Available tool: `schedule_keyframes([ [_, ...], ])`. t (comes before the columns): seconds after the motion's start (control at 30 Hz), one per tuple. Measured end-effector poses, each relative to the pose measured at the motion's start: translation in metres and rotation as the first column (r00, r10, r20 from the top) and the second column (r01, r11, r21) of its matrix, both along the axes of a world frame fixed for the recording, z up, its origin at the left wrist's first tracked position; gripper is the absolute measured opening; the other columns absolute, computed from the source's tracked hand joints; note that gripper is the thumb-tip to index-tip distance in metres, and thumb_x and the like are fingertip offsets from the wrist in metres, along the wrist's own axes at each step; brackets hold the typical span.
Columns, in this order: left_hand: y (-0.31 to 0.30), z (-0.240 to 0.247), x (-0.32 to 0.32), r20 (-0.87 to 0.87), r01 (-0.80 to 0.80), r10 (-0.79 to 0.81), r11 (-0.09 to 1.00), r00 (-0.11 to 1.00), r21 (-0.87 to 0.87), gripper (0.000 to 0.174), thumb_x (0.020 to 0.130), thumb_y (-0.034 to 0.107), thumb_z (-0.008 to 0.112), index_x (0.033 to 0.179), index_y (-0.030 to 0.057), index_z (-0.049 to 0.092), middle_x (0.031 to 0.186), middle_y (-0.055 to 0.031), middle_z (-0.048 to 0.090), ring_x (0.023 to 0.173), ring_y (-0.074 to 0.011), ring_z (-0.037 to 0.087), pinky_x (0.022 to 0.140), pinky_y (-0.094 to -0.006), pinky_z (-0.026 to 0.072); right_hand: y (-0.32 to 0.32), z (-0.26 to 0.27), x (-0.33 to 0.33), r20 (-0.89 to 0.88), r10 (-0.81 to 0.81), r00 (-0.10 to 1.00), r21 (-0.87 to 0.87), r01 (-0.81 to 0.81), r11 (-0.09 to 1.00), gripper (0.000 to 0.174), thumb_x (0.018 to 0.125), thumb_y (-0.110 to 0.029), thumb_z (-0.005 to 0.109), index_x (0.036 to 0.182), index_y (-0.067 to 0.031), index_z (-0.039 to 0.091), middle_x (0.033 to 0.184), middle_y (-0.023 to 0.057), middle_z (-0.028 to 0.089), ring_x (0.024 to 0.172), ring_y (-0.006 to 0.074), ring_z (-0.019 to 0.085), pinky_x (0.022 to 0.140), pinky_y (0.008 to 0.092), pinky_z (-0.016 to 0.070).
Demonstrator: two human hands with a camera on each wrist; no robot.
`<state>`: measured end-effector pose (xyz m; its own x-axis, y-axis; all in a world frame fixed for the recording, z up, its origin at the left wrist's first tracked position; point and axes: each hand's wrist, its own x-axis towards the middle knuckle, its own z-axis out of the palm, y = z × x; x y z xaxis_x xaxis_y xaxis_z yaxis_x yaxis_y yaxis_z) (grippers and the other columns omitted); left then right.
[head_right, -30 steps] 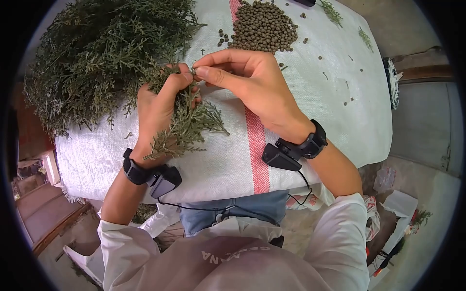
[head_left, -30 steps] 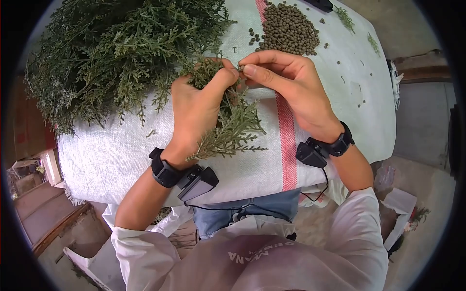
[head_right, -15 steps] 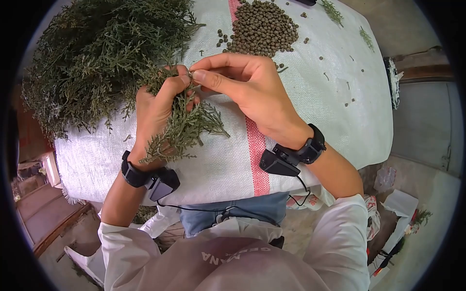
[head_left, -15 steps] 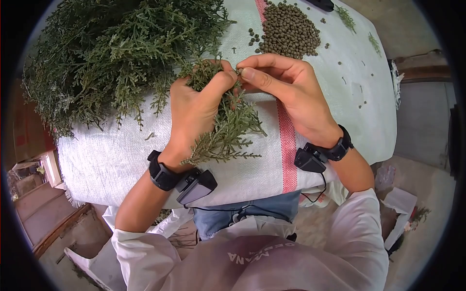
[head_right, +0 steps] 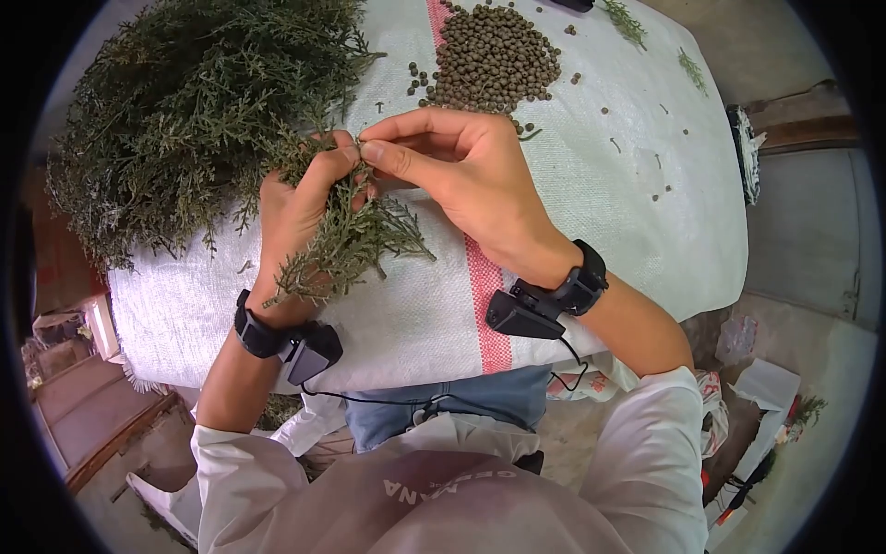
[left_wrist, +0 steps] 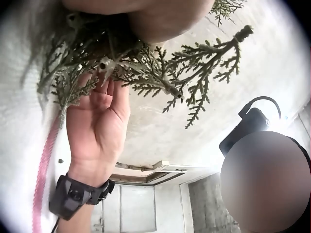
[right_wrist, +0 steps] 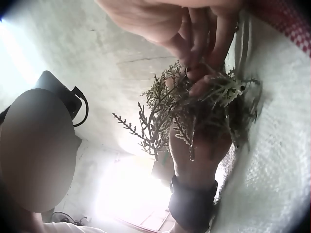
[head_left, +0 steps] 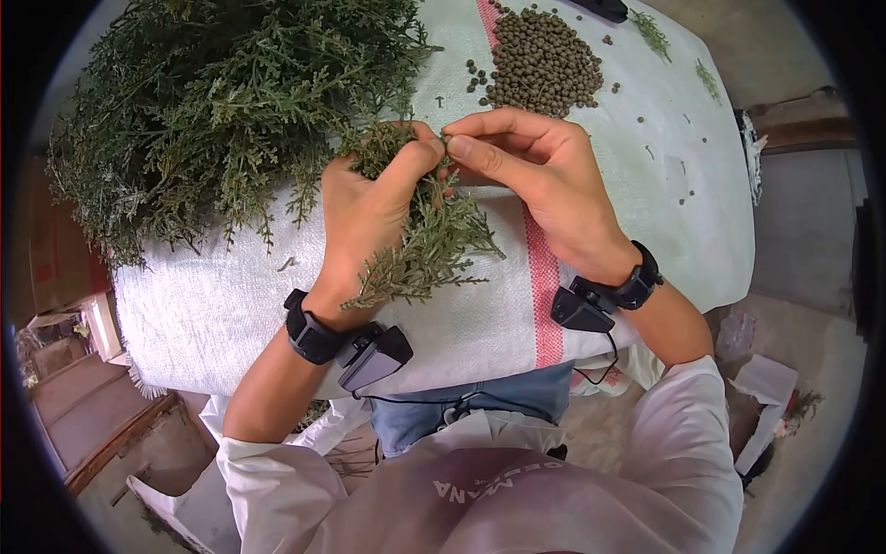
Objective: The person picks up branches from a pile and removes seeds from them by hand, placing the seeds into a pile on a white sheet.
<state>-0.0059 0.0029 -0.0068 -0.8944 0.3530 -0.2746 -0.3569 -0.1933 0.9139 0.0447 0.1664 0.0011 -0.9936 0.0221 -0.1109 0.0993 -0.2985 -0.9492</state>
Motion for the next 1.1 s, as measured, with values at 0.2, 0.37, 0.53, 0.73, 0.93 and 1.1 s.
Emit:
schedule_keyframes([
  [0.2, 0.001, 0.010, 0.001, 0.043, 0.027, -0.027, 1.000, 0.999, -0.004, 0.020, 0.090, 0.020, 0.064, 0.095, 0.0007, 0.067, 0.078, -0.0036, 0.065, 0.064, -0.0105, 0.059, 0.059, -0.0239, 0.0473, 0.008, 0.007, -0.002, -0.022, -0.004, 1.000, 0.096, 0.006, 0.995, 0.021, 0.097, -0.012, 0.064, 0.115, -0.0005, 0.066, 0.105, 0.0076, 0.070, 0.094, 0.0126, 0.067, 0.081, 0.0261, 0.0552],
  [0.37, -0.005, 0.008, -0.003, 0.148, 0.047, -0.069, 0.988, 0.987, 0.150, 0.027, 0.093, 0.025, 0.059, 0.103, 0.0003, 0.066, 0.087, -0.0063, 0.066, 0.071, -0.0117, 0.062, 0.063, -0.0257, 0.0494, 0.021, 0.012, -0.009, -0.117, -0.053, 0.992, 0.060, 0.060, 0.996, 0.026, 0.101, -0.016, 0.056, 0.123, -0.0021, 0.059, 0.109, 0.0090, 0.069, 0.094, 0.0148, 0.067, 0.078, 0.0248, 0.0540],
  [0.53, -0.005, 0.014, 0.001, 0.090, 0.079, -0.091, 0.989, 0.992, 0.122, 0.025, 0.094, 0.019, 0.058, 0.109, -0.0011, 0.064, 0.096, -0.0067, 0.067, 0.077, -0.0121, 0.062, 0.069, -0.0278, 0.0514, 0.038, 0.021, -0.012, -0.019, 0.089, 0.996, -0.237, -0.091, 0.967, 0.030, 0.104, -0.022, 0.049, 0.128, -0.0038, 0.052, 0.100, 0.0052, 0.062, 0.082, 0.0148, 0.064, 0.068, 0.0245, 0.0524],
  [0.73, 0.001, 0.018, 0.005, 0.026, 0.062, -0.066, 0.992, 0.998, 0.108, 0.020, 0.093, 0.012, 0.061, 0.106, -0.0022, 0.066, 0.096, -0.0063, 0.068, 0.073, -0.0114, 0.059, 0.069, -0.0274, 0.0516, 0.049, 0.025, -0.010, 0.048, 0.219, 0.975, -0.484, -0.169, 0.858, 0.034, 0.105, -0.025, 0.047, 0.131, -0.0038, 0.050, 0.089, 0.0000, 0.049, 0.066, 0.0111, 0.054, 0.052, 0.0233, 0.0450],
  [0.93, -0.006, 0.012, 0.002, -0.076, 0.212, -0.207, 0.975, 0.975, 0.068, 0.017, 0.091, 0.011, 0.070, 0.103, -0.0010, 0.070, 0.091, -0.0035, 0.067, 0.068, -0.0088, 0.055, 0.062, -0.0255, 0.0470, 0.045, 0.030, -0.003, 0.029, 0.372, 0.928, -0.185, -0.361, 0.914, 0.035, 0.099, -0.026, 0.062, 0.124, -0.0030, 0.059, 0.085, -0.0029, 0.055, 0.064, 0.0043, 0.051, 0.053, 0.0207, 0.0398],
  [1.1, -0.008, 0.009, 0.003, -0.046, 0.232, -0.230, 0.970, 0.972, 0.067, 0.018, 0.089, 0.011, 0.074, 0.102, -0.0001, 0.069, 0.086, -0.0010, 0.064, 0.066, -0.0080, 0.054, 0.059, -0.0243, 0.0432, 0.033, 0.028, 0.001, -0.065, 0.175, 0.982, 0.578, -0.106, 0.809, 0.029, 0.090, -0.025, 0.075, 0.107, -0.0026, 0.070, 0.078, -0.0063, 0.058, 0.064, -0.0016, 0.047, 0.054, 0.0183, 0.0354],
])
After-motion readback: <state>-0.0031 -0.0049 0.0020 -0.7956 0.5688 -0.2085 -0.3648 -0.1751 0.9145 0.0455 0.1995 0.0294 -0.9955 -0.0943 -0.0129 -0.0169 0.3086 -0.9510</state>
